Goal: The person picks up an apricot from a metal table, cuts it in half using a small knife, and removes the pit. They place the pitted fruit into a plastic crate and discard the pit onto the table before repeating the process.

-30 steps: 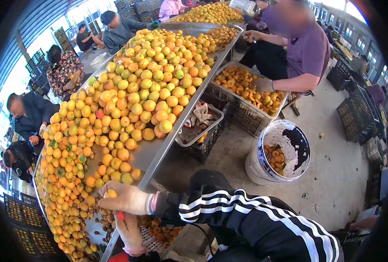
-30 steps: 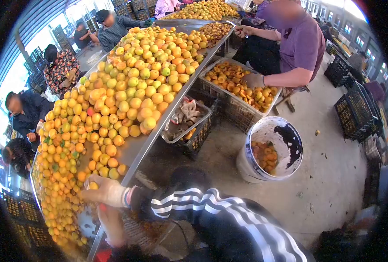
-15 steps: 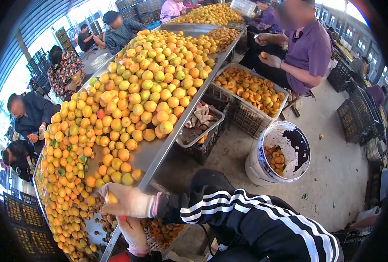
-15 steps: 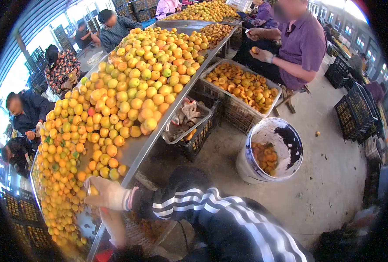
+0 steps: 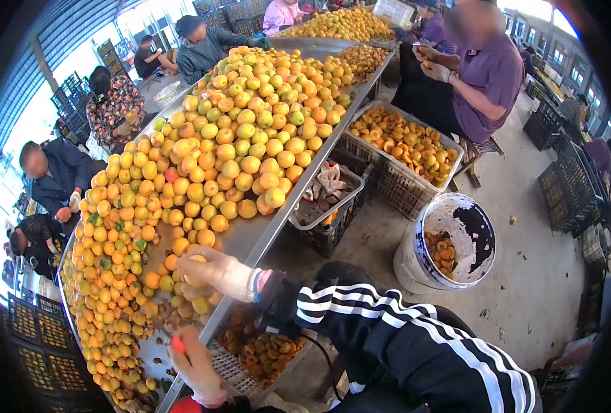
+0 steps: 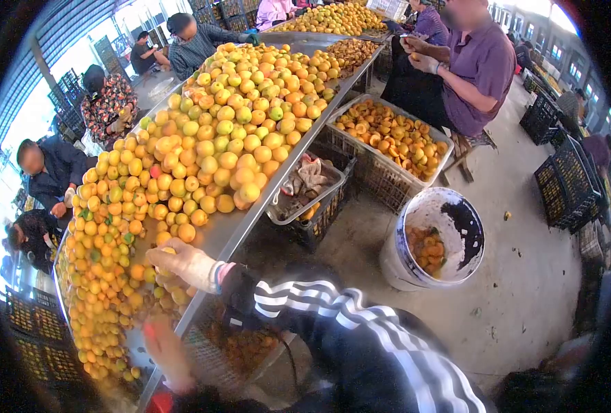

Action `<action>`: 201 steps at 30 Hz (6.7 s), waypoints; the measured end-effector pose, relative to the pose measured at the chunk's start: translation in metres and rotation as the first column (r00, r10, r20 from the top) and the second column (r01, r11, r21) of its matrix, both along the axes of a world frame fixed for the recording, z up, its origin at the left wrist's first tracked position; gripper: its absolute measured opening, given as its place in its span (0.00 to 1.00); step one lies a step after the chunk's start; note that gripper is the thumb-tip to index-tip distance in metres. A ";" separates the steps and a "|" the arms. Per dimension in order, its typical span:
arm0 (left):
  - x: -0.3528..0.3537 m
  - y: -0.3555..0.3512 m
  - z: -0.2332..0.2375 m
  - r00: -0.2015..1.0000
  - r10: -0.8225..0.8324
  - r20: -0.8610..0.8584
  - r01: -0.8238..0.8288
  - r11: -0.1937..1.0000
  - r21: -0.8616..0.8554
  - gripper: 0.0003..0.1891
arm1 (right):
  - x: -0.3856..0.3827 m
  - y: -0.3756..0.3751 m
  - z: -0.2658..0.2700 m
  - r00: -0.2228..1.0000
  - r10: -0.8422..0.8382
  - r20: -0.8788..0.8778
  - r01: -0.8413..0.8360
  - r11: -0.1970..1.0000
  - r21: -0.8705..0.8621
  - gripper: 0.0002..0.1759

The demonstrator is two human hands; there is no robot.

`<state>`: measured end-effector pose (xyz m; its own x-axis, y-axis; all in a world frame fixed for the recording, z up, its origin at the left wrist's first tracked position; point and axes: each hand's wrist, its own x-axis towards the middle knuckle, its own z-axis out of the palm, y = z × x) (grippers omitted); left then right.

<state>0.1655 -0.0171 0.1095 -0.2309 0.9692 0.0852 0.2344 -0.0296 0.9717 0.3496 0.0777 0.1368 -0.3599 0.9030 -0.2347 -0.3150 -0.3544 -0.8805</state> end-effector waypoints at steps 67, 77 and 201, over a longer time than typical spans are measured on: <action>-0.053 -0.009 0.004 0.947 0.048 0.318 -0.102 0.983 0.154 0.33 | -0.080 -0.028 -0.050 0.831 0.449 -0.328 -0.534 0.809 -0.246 0.35; -0.076 -0.009 0.010 0.754 0.021 0.657 0.146 0.969 -0.199 0.15 | -0.064 -0.031 -0.045 0.751 0.306 0.585 -0.583 0.723 0.371 0.37; -0.026 0.014 -0.028 0.888 0.148 0.436 -0.225 0.965 0.132 0.16 | -0.122 -0.010 -0.079 0.993 0.013 -0.118 0.016 0.970 0.245 0.10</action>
